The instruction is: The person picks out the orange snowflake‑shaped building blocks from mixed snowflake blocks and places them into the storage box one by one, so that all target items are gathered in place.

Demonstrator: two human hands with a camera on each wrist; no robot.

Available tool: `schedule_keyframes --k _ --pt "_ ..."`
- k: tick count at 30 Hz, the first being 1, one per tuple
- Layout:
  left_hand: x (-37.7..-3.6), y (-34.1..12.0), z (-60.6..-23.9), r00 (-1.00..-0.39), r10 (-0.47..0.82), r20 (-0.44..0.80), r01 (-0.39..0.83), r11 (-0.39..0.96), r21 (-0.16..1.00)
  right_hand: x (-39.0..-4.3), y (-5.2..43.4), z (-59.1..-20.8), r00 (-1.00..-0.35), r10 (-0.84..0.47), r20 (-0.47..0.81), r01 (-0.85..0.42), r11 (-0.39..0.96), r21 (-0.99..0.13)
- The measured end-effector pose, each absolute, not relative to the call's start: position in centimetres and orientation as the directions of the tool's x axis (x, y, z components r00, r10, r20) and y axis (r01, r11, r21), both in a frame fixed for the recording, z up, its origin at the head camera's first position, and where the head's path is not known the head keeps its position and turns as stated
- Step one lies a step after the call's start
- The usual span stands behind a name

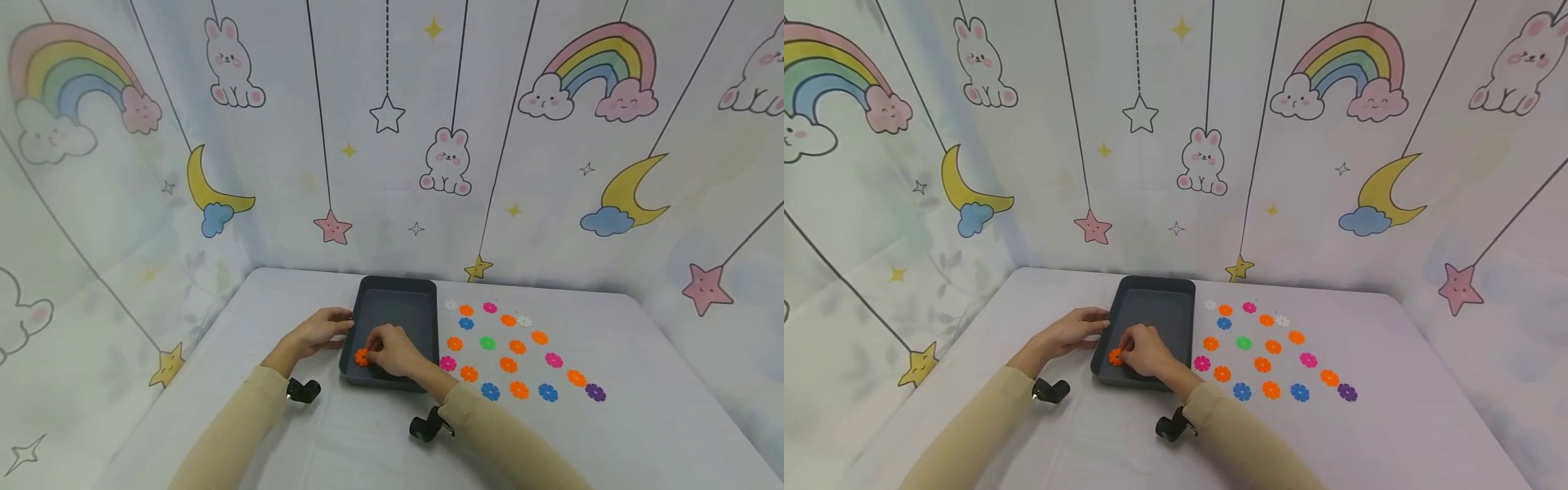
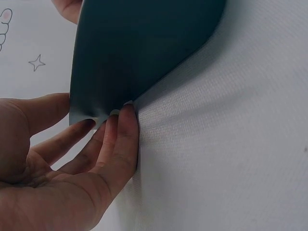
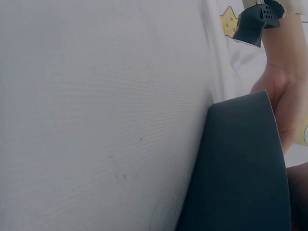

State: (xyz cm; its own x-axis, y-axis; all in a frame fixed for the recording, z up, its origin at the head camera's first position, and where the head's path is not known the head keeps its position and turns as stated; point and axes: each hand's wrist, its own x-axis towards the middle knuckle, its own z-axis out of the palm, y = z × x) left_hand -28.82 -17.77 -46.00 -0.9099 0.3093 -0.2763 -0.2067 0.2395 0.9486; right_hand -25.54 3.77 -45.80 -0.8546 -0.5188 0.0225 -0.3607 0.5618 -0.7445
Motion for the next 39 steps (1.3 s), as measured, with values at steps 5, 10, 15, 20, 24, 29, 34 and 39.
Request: schedule_keyframes --k 5,10,15,20,24,29,34,39 --pt "-28.8 -17.7 -46.1 -0.910 0.310 -0.275 -0.206 0.239 0.949 -25.5 3.7 -45.9 -0.858 -0.513 0.019 -0.362 0.580 -0.730" --pt "-28.6 -17.7 -46.0 -0.910 0.313 -0.272 -0.201 0.240 0.950 -25.4 3.8 -46.3 -0.859 -0.512 0.018 -0.364 0.586 -0.724" --pt "-28.6 -17.7 -46.0 -0.911 0.308 -0.275 -0.203 0.245 0.948 -25.4 3.7 -46.5 -0.856 -0.517 0.022 -0.372 0.585 -0.721" --pt "-28.7 -17.9 -46.0 -0.913 0.304 -0.272 -0.204 0.237 0.950 -25.4 3.7 -46.5 -0.854 -0.520 0.025 -0.379 0.588 -0.715" --pt "-28.7 -17.9 -46.1 -0.914 0.304 -0.270 -0.204 0.233 0.951 -25.1 4.1 -46.1 -0.853 -0.522 0.019 -0.378 0.592 -0.711" --pt "-28.7 -17.9 -46.1 -0.913 0.301 -0.276 -0.208 0.239 0.948 -24.5 5.5 -45.1 -0.842 -0.539 0.027 -0.403 0.595 -0.696" --pt "-28.6 -18.0 -46.1 -0.913 0.294 -0.283 -0.213 0.247 0.945 -24.0 7.5 -44.1 -0.818 -0.571 0.065 -0.459 0.580 -0.673" --pt "-28.7 -17.9 -46.2 -0.913 0.298 -0.279 -0.203 0.261 0.944 -23.9 10.0 -43.4 -0.815 -0.574 0.073 -0.475 0.592 -0.651"
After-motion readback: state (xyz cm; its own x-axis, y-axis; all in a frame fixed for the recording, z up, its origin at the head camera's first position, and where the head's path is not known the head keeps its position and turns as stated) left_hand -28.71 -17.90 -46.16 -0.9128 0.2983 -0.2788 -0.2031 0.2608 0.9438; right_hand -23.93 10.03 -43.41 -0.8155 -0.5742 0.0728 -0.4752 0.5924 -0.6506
